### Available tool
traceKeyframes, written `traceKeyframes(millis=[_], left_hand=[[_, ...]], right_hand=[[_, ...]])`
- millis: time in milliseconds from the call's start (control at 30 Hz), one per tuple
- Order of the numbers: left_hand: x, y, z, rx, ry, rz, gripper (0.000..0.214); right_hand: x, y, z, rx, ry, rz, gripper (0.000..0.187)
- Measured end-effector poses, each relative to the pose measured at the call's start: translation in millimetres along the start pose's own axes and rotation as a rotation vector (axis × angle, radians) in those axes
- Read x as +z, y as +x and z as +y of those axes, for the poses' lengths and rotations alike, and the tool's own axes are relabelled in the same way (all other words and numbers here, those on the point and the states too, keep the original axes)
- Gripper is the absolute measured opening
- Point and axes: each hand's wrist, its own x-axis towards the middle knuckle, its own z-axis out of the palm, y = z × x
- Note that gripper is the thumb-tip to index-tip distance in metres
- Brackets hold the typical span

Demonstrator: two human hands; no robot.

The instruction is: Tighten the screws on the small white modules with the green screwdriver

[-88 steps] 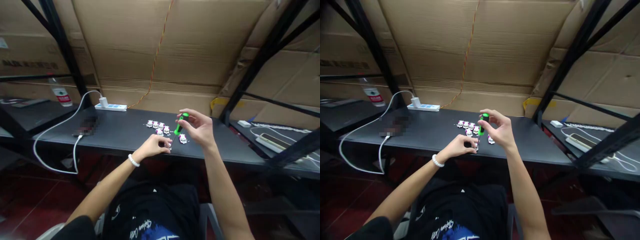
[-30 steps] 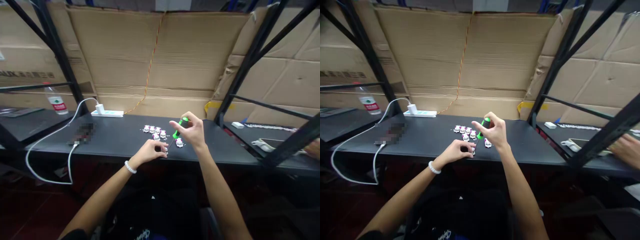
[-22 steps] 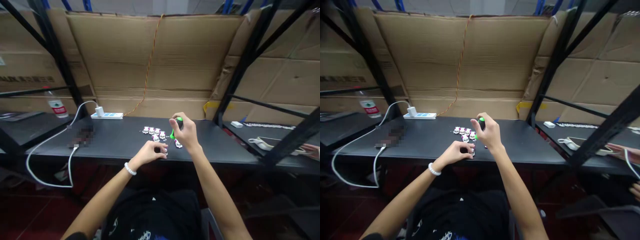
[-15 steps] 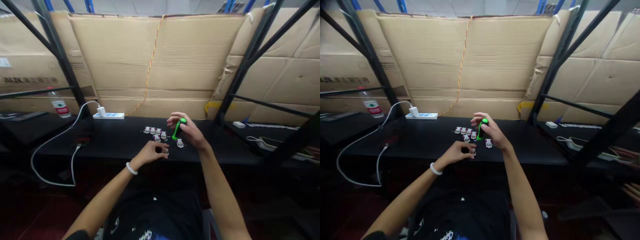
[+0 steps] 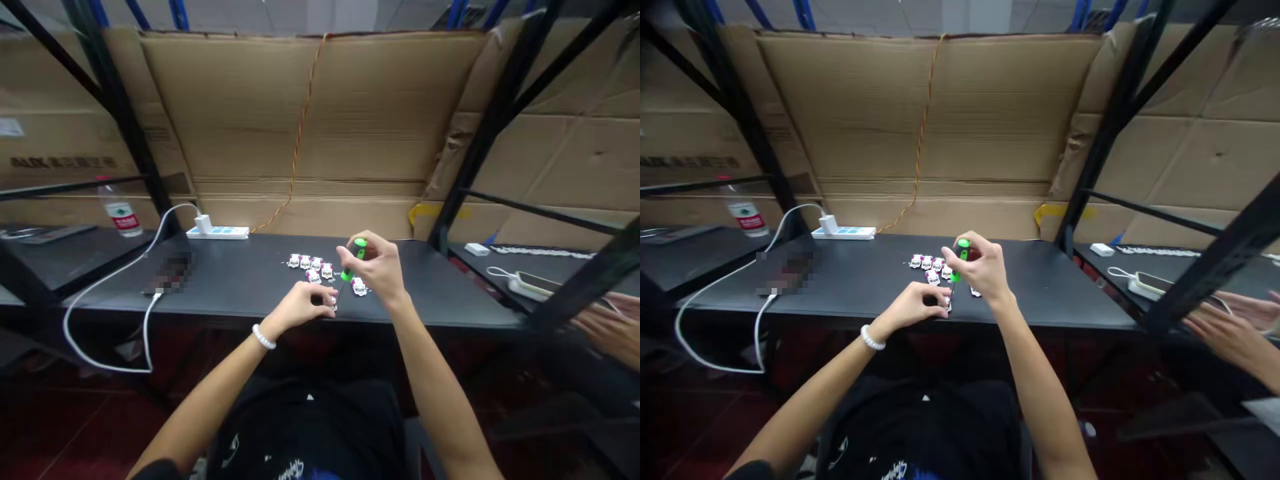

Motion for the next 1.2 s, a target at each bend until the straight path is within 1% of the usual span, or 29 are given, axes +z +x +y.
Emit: traceKeyframes(millis=[100, 167, 233, 300, 333, 400, 500, 567, 633, 767, 933, 1000, 1100, 1167, 1200], left_hand=[[-1.7, -0.6, 0.0, 0.019, 0.01, -0.016, 0.013], [-9.5, -2.6, 2.9, 0.037, 0.043, -0.056, 0.015], [-24.6, -6.6, 7.3, 0.048, 0.119, -0.12, 0.014], [-46.0, -12.4, 10.4, 0.043, 0.203, -0.166, 0.011], [-58.1, -15.7, 10.6, 0.034, 0.239, -0.188, 0.007], [-82.6, -22.0, 6.8, -0.01, 0.296, -0.183, 0.007], [-113.2, -28.5, -7.5, -0.111, 0.369, -0.122, 0.024], [-126.3, -30.4, -18.6, -0.163, 0.395, -0.058, 0.031], [-133.0, -30.8, -27.0, -0.2, 0.388, -0.026, 0.037], [-133.3, -29.0, -32.3, -0.199, 0.339, -0.03, 0.045], [-126.5, -24.9, -27.5, -0.14, 0.385, -0.048, 0.043], [-120.9, -23.1, -24.5, -0.122, 0.416, -0.062, 0.042], [-102.3, -17.9, -18.8, -0.094, 0.538, -0.021, 0.037], [-82.2, -11.5, -14.5, -0.037, 0.619, 0.05, 0.04], [-70.8, -7.5, -12.6, -0.006, 0.624, 0.032, 0.043]], right_hand=[[0.7, -3.8, -5.5, -0.008, -0.015, 0.034, 0.028], [-5.5, -7.6, -8.0, 0.015, 0.013, 0.102, 0.026], [-17.0, -11.8, -8.9, 0.011, 0.028, 0.272, 0.027], [-31.7, -15.4, -8.0, -0.003, 0.042, 0.442, 0.026], [-39.1, -16.7, -6.7, -0.007, 0.036, 0.499, 0.026], [-51.9, -18.2, -2.8, -0.014, 0.019, 0.522, 0.024], [-62.2, -18.9, 4.1, -0.019, 0.016, 0.494, 0.023], [-63.5, -19.0, 6.9, -0.022, 0.023, 0.472, 0.022], [-62.4, -19.3, 7.5, -0.025, 0.027, 0.459, 0.021], [-61.6, -19.6, 6.1, -0.027, 0.029, 0.447, 0.023], [-68.6, -19.0, 8.5, -0.036, 0.011, 0.482, 0.026], [-71.3, -18.6, 10.0, -0.042, 0.015, 0.494, 0.025], [-73.2, -18.5, 11.5, -0.043, 0.034, 0.495, 0.024], [-73.2, -18.7, 12.3, -0.045, 0.041, 0.492, 0.023], [-73.0, -18.8, 12.6, -0.051, 0.044, 0.49, 0.023]])
